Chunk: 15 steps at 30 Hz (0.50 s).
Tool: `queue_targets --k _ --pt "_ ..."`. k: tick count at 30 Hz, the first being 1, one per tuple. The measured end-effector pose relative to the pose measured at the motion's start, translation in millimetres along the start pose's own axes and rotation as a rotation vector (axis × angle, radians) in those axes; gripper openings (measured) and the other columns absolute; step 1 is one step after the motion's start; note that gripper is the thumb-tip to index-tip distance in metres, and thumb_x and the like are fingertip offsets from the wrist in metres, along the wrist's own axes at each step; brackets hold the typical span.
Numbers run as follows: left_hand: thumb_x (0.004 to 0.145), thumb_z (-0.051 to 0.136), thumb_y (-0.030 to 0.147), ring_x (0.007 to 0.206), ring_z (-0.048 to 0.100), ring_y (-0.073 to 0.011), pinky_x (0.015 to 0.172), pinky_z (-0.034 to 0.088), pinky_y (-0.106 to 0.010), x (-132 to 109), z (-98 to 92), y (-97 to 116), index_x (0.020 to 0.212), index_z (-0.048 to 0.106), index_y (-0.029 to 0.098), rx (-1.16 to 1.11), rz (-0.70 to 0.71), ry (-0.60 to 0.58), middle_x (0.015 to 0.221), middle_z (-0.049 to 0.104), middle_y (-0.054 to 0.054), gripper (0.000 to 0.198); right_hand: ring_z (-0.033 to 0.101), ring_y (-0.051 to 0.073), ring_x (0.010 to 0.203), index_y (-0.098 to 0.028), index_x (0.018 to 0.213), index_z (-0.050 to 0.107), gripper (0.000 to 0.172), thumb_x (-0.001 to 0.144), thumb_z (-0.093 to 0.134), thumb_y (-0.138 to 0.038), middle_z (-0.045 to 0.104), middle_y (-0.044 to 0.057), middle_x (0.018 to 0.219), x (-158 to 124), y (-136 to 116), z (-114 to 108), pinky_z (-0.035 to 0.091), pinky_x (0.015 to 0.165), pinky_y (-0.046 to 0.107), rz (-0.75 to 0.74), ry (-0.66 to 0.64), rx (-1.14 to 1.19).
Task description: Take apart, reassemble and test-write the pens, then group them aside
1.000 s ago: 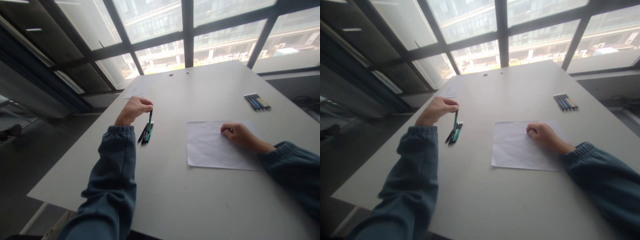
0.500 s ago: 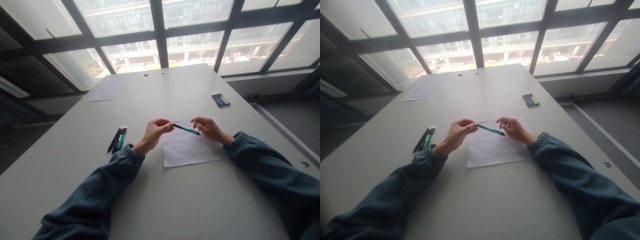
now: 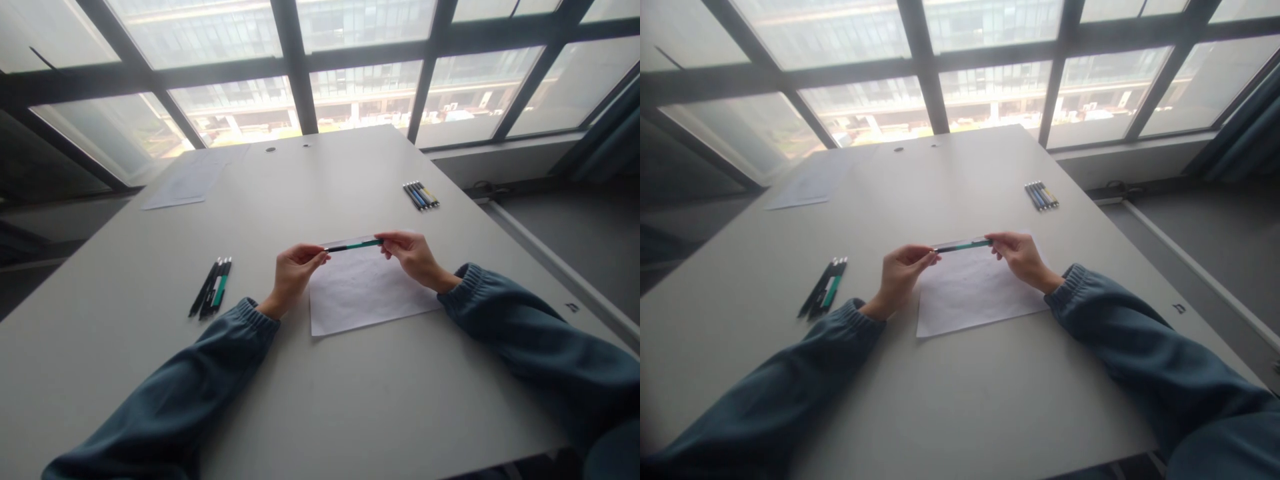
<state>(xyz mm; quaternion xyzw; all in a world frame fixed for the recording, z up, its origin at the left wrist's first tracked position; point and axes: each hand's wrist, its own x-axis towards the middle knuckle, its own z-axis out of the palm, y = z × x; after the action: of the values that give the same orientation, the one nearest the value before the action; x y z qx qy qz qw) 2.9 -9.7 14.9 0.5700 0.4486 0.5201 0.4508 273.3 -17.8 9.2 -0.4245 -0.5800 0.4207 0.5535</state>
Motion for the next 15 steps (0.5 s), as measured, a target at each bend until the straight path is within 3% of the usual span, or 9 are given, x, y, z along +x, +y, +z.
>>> queue_targets --k 8,15 --pt "0.072 0.086 0.045 0.080 0.077 -0.0228 0.081 0.064 -0.036 5.5 -3.1 -10.1 0.096 0.076 0.015 0.060 0.095 0.008 0.086 0.078 -0.009 0.039 0.061 0.014 0.060 -0.017 0.082 0.073 0.032 0.073 0.084 -0.045 0.069 0.002 0.068 2.0 1.7 0.4 0.052 0.059 0.030 0.054 0.120 -0.012" --pt "0.074 0.084 0.046 0.083 0.077 -0.0234 0.085 0.064 -0.037 6.5 -4.9 -11.8 0.098 0.078 0.015 0.145 0.102 0.012 0.090 0.079 -0.010 0.040 0.063 0.015 0.063 -0.018 0.089 0.074 0.032 0.073 0.083 -0.044 0.070 0.002 0.071 3.1 6.1 0.6 0.053 0.062 0.032 0.036 0.132 -0.011"
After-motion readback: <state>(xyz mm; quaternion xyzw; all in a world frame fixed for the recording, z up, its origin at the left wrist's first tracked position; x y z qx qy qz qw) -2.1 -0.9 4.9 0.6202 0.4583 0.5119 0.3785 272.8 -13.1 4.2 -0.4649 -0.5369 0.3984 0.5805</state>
